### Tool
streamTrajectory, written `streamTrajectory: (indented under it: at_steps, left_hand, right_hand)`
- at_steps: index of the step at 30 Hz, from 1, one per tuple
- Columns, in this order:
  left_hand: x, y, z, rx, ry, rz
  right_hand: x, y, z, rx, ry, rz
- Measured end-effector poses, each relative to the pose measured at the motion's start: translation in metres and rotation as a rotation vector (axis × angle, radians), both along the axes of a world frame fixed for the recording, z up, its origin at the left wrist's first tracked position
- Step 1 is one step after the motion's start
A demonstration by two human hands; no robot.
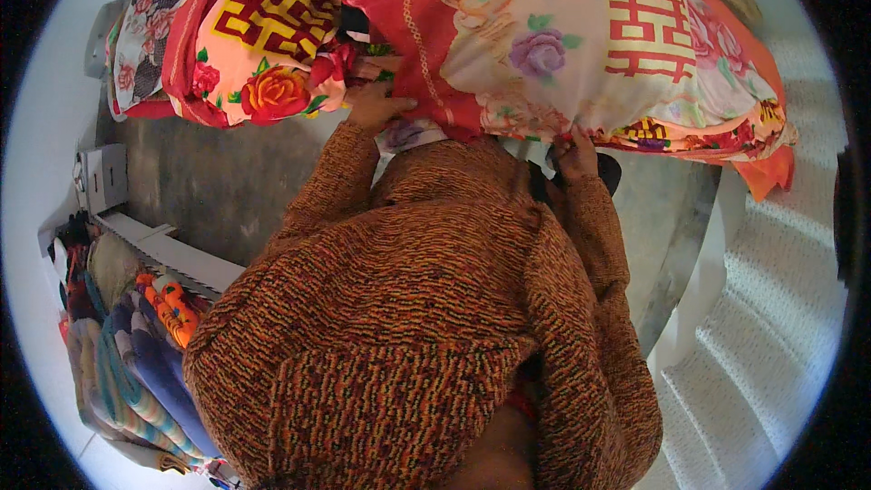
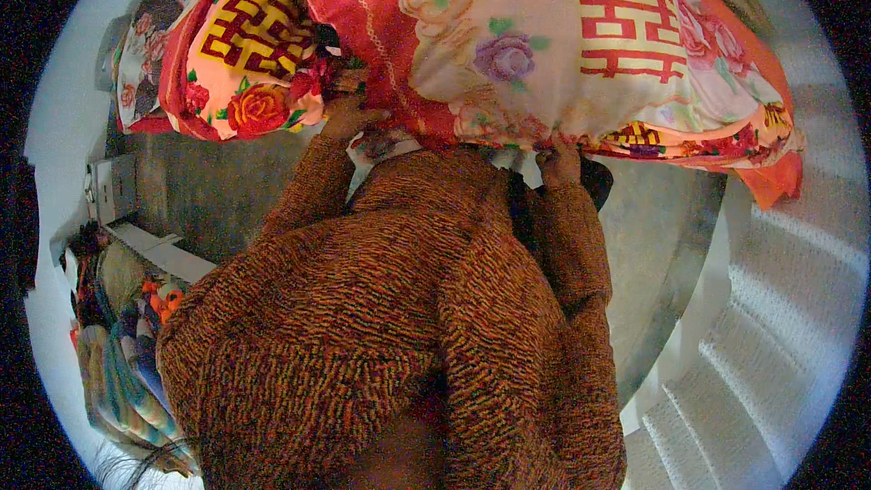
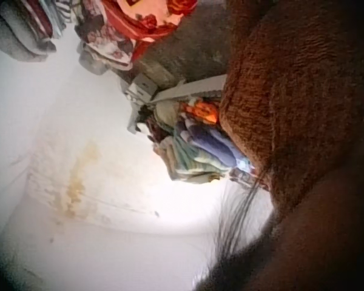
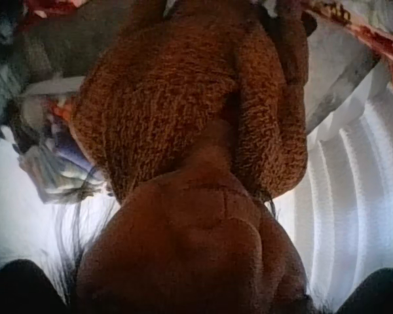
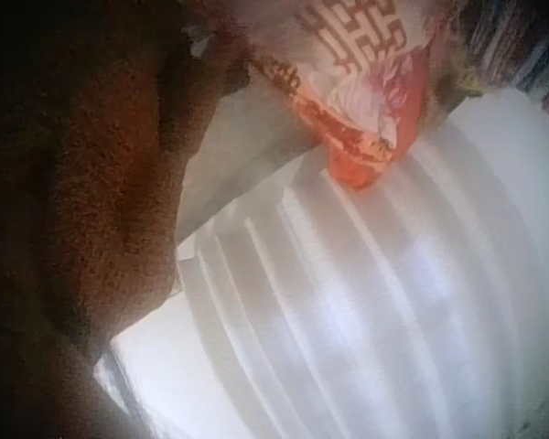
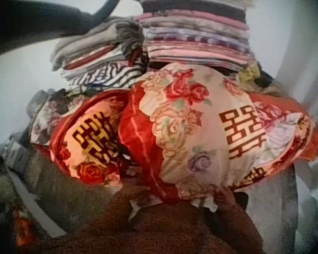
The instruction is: The person folds a large floral-patterned sheet with a red double-happiness symbol, then folds a dark floral-patterned sheet, and finally folds a brown blanket with a yellow design. The person stacks the folded items on a table.
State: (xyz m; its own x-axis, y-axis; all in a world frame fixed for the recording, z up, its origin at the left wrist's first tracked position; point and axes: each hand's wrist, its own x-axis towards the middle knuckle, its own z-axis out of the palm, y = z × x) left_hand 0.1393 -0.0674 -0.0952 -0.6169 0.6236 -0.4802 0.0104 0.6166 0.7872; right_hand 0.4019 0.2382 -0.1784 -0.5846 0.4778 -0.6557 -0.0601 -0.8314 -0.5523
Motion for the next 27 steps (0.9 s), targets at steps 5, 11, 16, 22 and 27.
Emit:
streamTrajectory:
  at_steps: [5,11,16,22,27]
  left_hand:
    - [0.006,-0.03,-0.04,-0.045,0.318,-0.044]
    - [0.05,-0.017,-0.043,0.187,0.339,-0.159]
    - [0.054,-0.01,-0.023,-0.043,0.388,-0.375]
    - [0.068,-0.003,0.05,0.263,-0.206,-0.546]
    - [0.084,0.012,0.092,0.461,-0.133,-0.48]
  right_hand:
    - [0.02,0.011,-0.049,0.011,0.091,0.066]
    - [0.037,0.018,-0.149,-0.27,0.403,0.032]
    - [0.016,-0.001,-0.071,-0.239,-0.177,-0.196]
    - [0.008,-0.002,-0.068,-0.006,0.041,-0.16]
    - [0.032,0.02,-0.061,0.064,0.126,-0.224]
